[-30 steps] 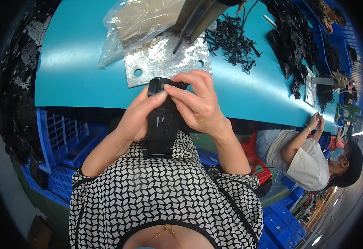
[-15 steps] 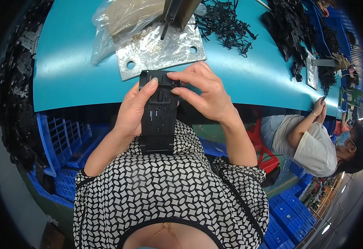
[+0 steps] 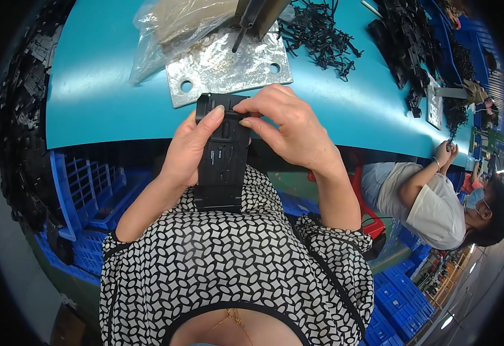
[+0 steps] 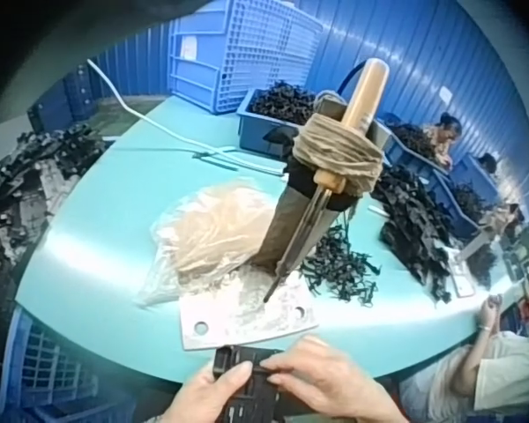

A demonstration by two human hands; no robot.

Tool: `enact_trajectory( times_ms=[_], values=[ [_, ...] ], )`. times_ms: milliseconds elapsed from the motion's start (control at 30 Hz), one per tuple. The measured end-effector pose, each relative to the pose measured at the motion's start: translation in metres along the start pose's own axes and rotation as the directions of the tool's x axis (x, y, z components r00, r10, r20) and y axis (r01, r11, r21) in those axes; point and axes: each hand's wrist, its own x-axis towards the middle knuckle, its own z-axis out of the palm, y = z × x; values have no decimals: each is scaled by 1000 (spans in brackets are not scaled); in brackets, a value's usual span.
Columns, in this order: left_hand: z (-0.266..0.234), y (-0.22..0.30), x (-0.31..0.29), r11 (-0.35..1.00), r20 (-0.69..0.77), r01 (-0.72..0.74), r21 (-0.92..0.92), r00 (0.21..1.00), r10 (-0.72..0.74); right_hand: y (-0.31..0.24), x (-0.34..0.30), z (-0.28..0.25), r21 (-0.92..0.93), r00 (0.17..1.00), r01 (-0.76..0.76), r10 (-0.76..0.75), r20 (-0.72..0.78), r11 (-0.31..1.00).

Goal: Attaching small plastic connectors to a base component in a factory setting.

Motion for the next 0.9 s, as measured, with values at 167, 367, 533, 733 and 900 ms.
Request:
enact_trajectory(
  times_ms=[167,367,533,733,900],
  values=[
    [2,0,-1,999,-37,-3,-32,999,2,-1,-2,2,45,997,-69,68,28,997],
    [2,1,0,998,-23,-18,-55,1000,17,-3,-5,7,145,983,-185,183,32,972],
    [2,0,-1,998,-35,-25,-60,999,23,-2,-5,6,130,979,-204,199,47,970],
    [5,5,-6,996,-46,-82,-46,996,80,-8,-14,19,-52,966,-29,14,-258,998],
    [7,1,-7,995,-35,-79,-57,996,77,-12,-22,29,-15,936,-65,56,-348,998]
  ],
)
